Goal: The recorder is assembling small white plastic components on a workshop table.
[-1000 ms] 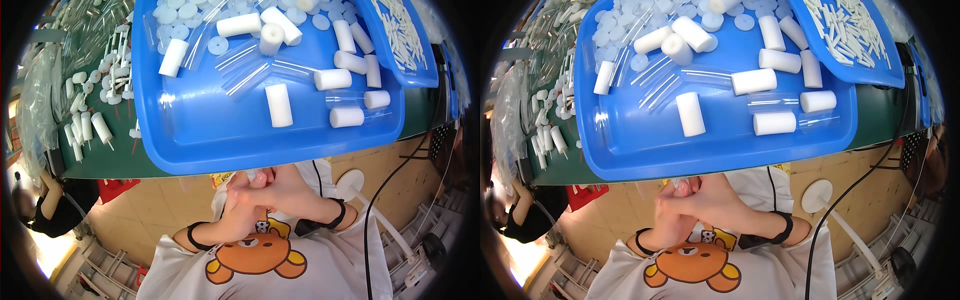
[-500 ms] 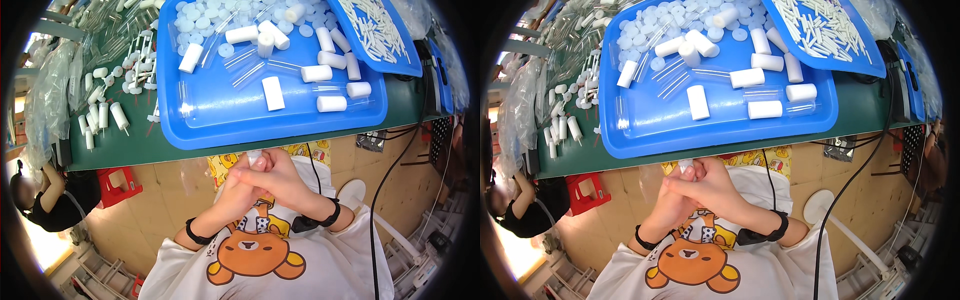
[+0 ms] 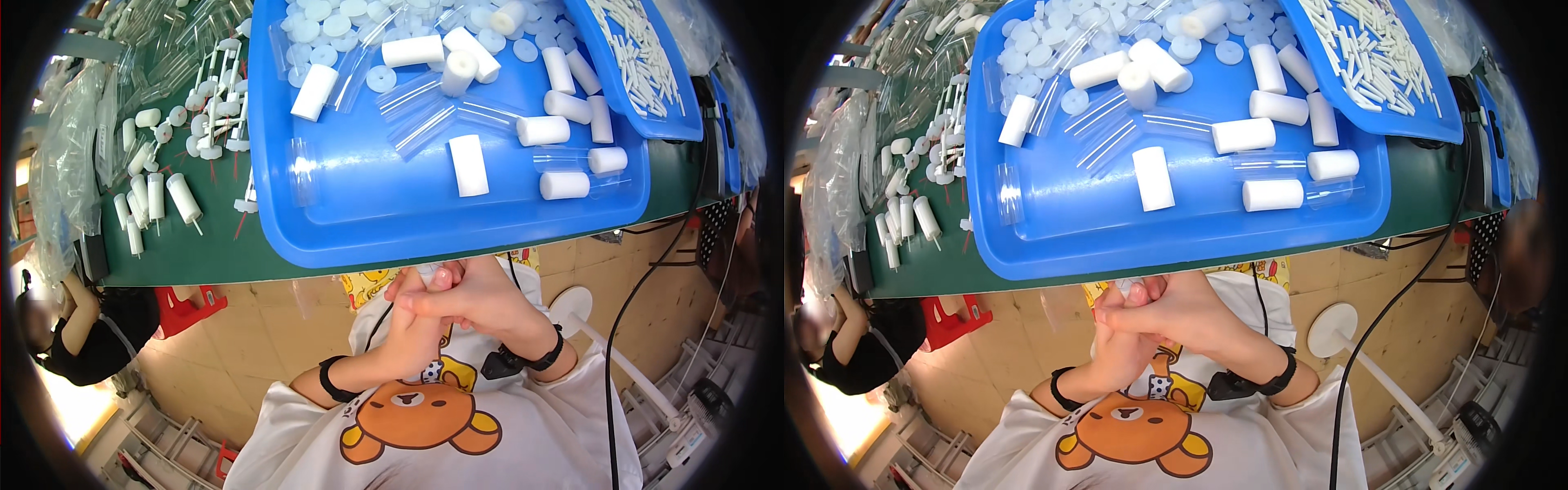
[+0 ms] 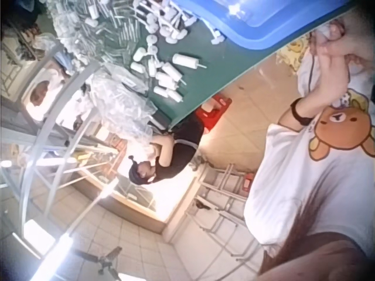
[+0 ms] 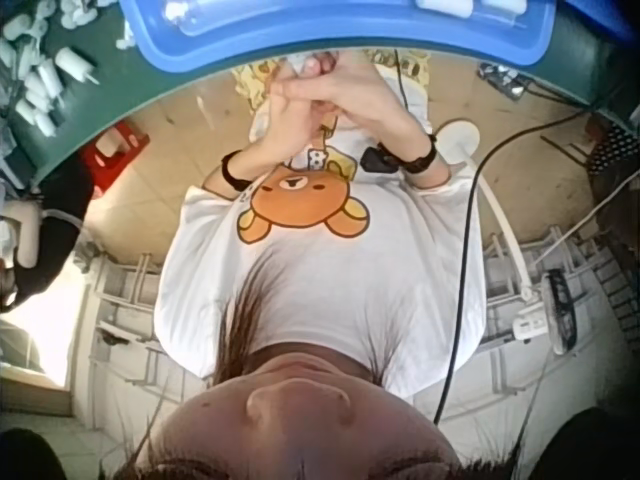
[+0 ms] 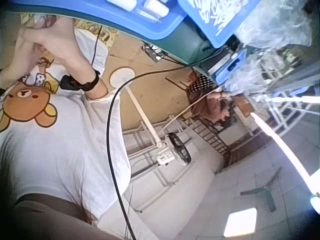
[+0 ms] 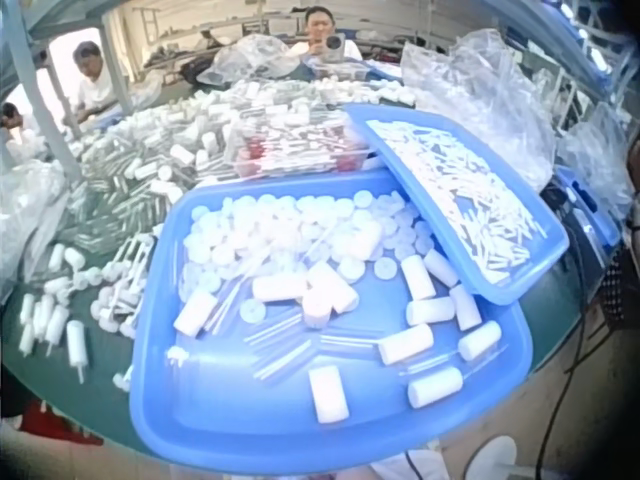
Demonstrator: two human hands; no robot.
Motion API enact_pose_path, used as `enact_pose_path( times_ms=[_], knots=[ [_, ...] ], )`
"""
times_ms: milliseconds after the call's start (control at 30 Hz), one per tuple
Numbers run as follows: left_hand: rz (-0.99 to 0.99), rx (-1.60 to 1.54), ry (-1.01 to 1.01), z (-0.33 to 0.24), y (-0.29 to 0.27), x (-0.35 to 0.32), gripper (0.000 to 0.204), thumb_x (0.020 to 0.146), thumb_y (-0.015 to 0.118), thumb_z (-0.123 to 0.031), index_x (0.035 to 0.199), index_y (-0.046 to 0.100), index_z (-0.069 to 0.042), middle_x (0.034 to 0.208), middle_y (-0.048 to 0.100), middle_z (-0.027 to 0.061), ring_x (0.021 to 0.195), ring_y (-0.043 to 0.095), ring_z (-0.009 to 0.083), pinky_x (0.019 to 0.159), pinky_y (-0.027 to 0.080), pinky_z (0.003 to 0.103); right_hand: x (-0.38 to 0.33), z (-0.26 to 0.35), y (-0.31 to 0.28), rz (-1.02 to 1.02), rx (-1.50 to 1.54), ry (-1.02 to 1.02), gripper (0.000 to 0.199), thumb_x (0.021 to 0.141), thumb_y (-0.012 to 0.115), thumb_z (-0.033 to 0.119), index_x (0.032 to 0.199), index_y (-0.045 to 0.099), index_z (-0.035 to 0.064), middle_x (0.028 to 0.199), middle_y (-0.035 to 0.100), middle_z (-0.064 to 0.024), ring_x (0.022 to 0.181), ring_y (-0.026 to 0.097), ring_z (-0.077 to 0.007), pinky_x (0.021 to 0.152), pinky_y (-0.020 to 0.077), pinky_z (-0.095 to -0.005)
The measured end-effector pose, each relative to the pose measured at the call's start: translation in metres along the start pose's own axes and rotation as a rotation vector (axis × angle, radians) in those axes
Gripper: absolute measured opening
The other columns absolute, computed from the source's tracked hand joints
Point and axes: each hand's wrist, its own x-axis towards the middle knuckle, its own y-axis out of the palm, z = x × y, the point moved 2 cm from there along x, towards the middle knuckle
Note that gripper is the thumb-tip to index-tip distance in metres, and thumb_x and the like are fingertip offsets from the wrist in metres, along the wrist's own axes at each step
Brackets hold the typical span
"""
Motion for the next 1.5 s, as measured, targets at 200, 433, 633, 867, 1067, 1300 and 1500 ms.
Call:
enact_pose_path(
  times_ms=[200,433,633,867,1067,1300,1500],
  knots=[
    [0.260,0.066,-0.178,-0.014,-0.026,0.007,0.027,0.097,0.040,-0.031,0.100,0.041,-0.005,0.088,0.049,0.0072,0.069,0.051,0.0150,0.061,0.046,0.029,0.003,-0.007,0.015,-0.077,0.040,-0.203,0.038,0.070,0.073,0.009,0.102,0.055,-0.0022,0.092,0.064,-0.0101,0.068,0.057,-0.0092,0.053,0.0448,-0.0199],
    [0.368,0.020,-0.013,-0.014,-0.035,0.001,0.027,0.095,0.047,-0.033,0.097,0.045,-0.007,0.078,0.046,0.0013,0.072,0.045,0.0095,0.063,0.039,0.023,-0.008,-0.019,0.018,0.009,-0.110,-0.409,0.061,0.072,0.076,0.012,0.121,0.042,-0.0009,0.112,0.053,-0.0088,0.102,0.052,-0.0135,0.085,0.0448,-0.0267],
    [0.371,-0.092,-0.066,-0.018,-0.032,-0.012,0.033,0.094,0.048,-0.038,0.100,0.046,-0.005,0.079,0.042,0.0001,0.075,0.043,0.0092,0.069,0.039,0.022,-0.014,-0.030,0.021,0.050,-0.092,-0.441,0.061,0.073,0.076,0.014,0.122,0.041,0.0009,0.112,0.049,-0.0066,0.094,0.053,-0.0099,0.078,0.0458,-0.0234],
    [0.389,-0.036,-0.146,-0.021,-0.036,-0.013,0.039,0.094,0.043,-0.042,0.100,0.044,-0.004,0.086,0.043,0.0008,0.079,0.044,0.0100,0.070,0.040,0.024,-0.014,-0.026,0.026,0.031,-0.043,-0.318,0.048,0.075,0.073,0.014,0.114,0.048,-0.0005,0.094,0.056,-0.0045,0.069,0.054,-0.0034,0.055,0.0437,-0.0183],
    [0.317,-0.051,-0.062,-0.012,-0.034,-0.005,0.027,0.096,0.044,-0.033,0.098,0.042,-0.006,0.088,0.043,0.0012,0.081,0.044,0.0096,0.070,0.040,0.025,-0.002,-0.028,0.027,-0.064,0.107,-0.368,0.036,0.075,0.071,0.007,0.105,0.053,-0.0013,0.094,0.058,-0.0055,0.079,0.058,-0.0090,0.070,0.0484,-0.0231],
    [0.209,-0.010,0.168,0.010,-0.020,0.000,0.023,0.095,0.044,-0.031,0.094,0.040,-0.009,0.089,0.043,0.0014,0.086,0.045,0.0105,0.076,0.039,0.024,0.004,-0.019,0.003,0.043,0.035,-0.248,0.040,0.070,0.068,-0.004,0.106,0.051,-0.0019,0.094,0.058,-0.0067,0.087,0.060,-0.0137,0.076,0.0491,-0.0260],
    [0.082,-0.025,0.167,0.009,-0.010,0.001,0.026,0.094,0.047,-0.035,0.094,0.038,-0.010,0.082,0.041,0.0010,0.077,0.044,0.0098,0.068,0.040,0.024,0.003,-0.012,0.005,0.008,0.178,-0.217,0.039,0.068,0.068,-0.007,0.103,0.050,-0.0013,0.094,0.056,-0.0053,0.085,0.060,-0.0141,0.075,0.0491,-0.0269]
  ],
)
